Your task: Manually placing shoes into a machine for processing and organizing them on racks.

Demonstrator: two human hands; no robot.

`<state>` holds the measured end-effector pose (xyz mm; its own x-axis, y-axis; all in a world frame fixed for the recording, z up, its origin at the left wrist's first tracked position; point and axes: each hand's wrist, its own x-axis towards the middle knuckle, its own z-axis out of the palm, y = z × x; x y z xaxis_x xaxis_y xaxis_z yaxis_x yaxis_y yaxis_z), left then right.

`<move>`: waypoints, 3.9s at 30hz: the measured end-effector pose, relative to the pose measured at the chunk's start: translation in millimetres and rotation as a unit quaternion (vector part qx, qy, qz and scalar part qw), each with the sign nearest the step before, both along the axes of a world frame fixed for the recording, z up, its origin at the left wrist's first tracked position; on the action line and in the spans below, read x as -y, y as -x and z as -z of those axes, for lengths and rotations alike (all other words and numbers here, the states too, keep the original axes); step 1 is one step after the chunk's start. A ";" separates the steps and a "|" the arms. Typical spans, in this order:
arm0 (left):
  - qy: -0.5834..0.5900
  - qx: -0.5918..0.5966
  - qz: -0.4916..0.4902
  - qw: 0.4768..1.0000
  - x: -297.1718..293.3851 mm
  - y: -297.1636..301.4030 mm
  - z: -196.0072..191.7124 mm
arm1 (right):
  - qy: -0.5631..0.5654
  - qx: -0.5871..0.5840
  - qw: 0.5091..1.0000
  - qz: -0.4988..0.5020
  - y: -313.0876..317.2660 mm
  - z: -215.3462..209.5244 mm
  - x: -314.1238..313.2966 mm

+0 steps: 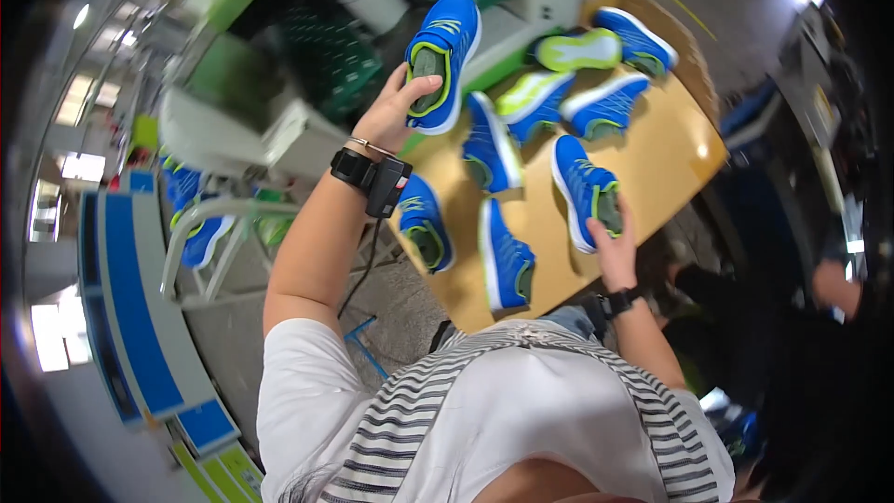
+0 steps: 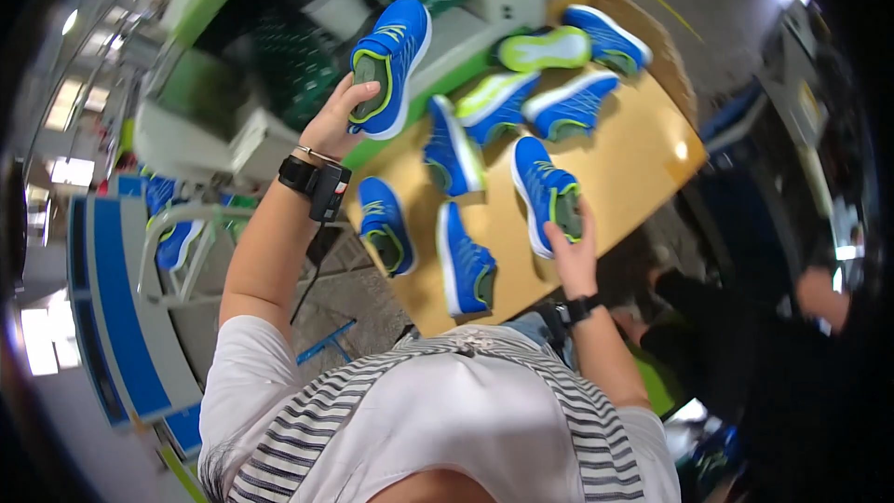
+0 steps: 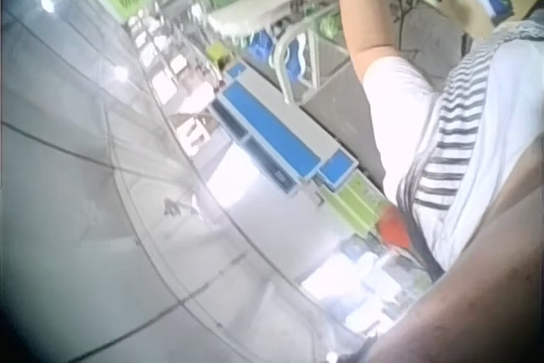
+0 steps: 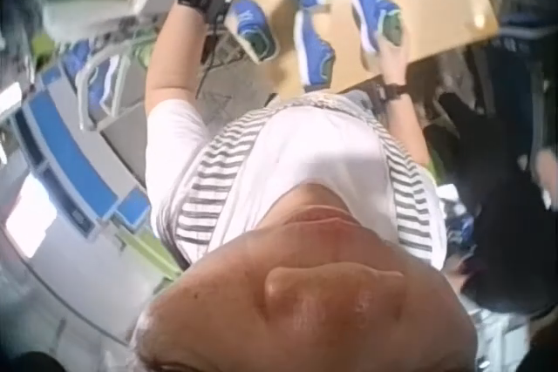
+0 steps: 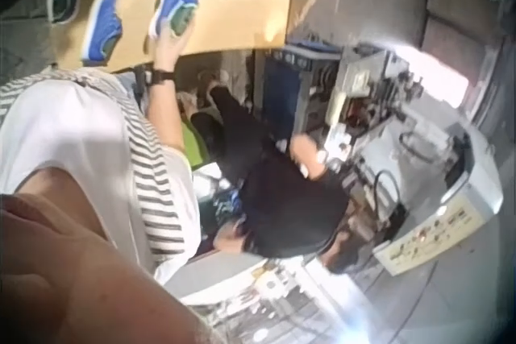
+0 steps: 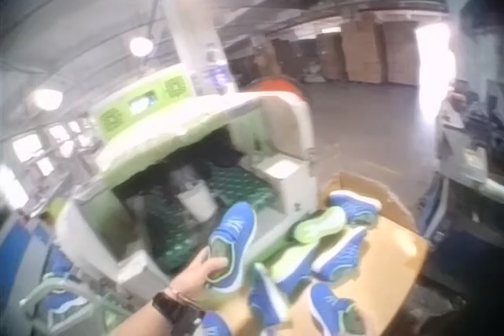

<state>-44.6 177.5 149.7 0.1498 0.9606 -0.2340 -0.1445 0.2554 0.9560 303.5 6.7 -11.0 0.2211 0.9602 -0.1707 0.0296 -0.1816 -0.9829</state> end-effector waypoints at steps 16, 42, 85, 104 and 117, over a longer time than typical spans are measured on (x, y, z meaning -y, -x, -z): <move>-0.220 -0.456 -0.380 0.774 -109.2 104.5 -4.4 | -0.300 0.324 0.895 -0.065 225.5 -145.7 -372.2; -0.168 -0.537 -0.008 0.827 266.9 -50.6 107.3 | -0.163 0.359 0.911 -0.117 10.3 35.4 -128.0; -0.143 0.039 -0.245 0.958 83.8 26.8 -64.2 | -0.132 0.047 0.990 0.021 23.1 -47.1 -132.2; -0.252 -0.460 -0.173 0.833 170.8 37.9 53.9 | -0.295 0.378 0.827 -0.295 155.4 -97.8 -229.4; -0.052 -0.517 -0.102 0.848 370.3 21.4 108.3 | -0.239 0.541 0.799 -0.110 -21.6 28.8 -43.4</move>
<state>-66.0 -192.8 41.4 -0.2562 0.9653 -0.0514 0.7544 0.2329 0.6137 325.1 50.1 -39.7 -0.1918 0.8947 0.4035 0.8886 0.3328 -0.3156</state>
